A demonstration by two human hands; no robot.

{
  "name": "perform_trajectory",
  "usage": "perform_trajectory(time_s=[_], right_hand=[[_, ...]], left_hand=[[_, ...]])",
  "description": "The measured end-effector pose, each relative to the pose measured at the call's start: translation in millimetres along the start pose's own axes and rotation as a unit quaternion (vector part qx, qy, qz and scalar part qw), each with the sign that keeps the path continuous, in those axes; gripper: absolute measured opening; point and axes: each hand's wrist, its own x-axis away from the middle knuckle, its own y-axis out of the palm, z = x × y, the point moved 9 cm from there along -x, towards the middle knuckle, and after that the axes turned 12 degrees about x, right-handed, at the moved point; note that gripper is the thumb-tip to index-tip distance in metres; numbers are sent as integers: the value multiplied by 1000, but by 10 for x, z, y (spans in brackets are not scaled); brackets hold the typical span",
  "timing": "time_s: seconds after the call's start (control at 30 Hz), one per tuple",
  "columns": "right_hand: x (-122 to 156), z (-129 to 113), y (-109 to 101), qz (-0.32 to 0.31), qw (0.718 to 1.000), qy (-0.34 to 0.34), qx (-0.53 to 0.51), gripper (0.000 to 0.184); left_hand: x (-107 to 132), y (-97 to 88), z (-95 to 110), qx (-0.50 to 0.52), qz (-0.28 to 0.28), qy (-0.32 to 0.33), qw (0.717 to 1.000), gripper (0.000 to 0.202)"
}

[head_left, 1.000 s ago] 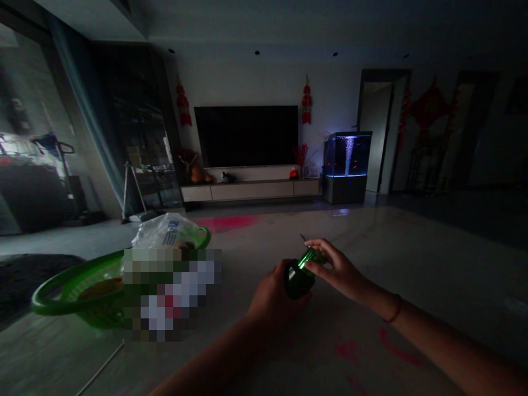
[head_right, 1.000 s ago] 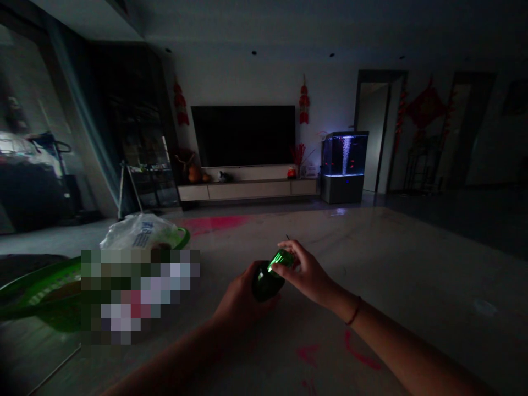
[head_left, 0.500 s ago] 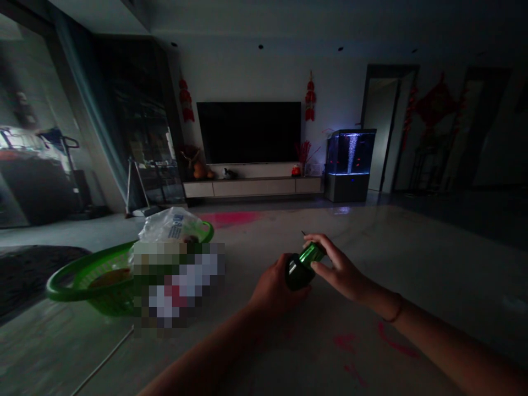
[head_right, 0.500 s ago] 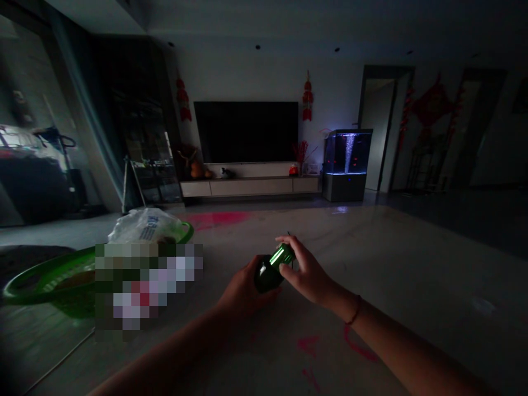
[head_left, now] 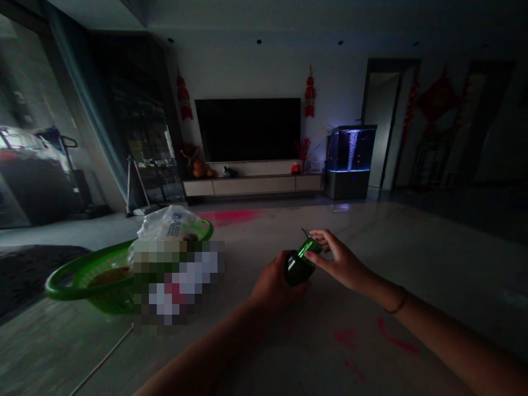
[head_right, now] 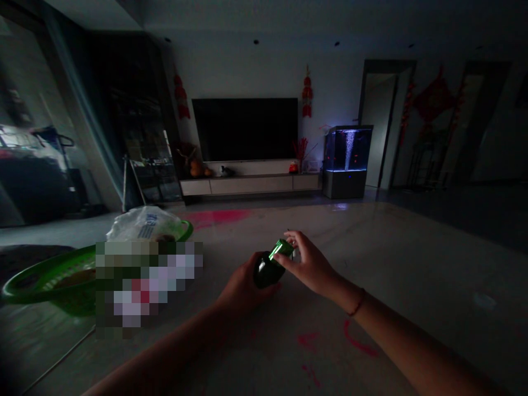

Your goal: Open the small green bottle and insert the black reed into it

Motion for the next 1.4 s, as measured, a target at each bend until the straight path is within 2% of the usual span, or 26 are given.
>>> perform_trajectory(time_s=[0.37, 0.57, 0.8, 1.17, 1.3, 1.4], right_hand=[[-46, 17, 32, -59, 996, -25, -60, 39], [-13, -54, 41, -78, 994, -27, -69, 39], [-39, 17, 63, -58, 997, -6, -56, 44], [-54, 76, 43, -100, 991, -4, -85, 40], [-28, 30, 112, -126, 985, 3, -121, 46], [-32, 61, 173, -116, 981, 27, -151, 43]], left_hand=[[-26, -17, -106, 38, 18, -19, 999, 53], [-20, -5, -78, 25, 10, -15, 1000, 52], [-5, 6, -11, 0, 2, 1, 1000, 51], [-32, -28, -57, 24, 16, -10, 1000, 52], [-32, -28, -48, 23, 11, -15, 1000, 53], [-27, -16, -22, 14, 6, -6, 1000, 53]])
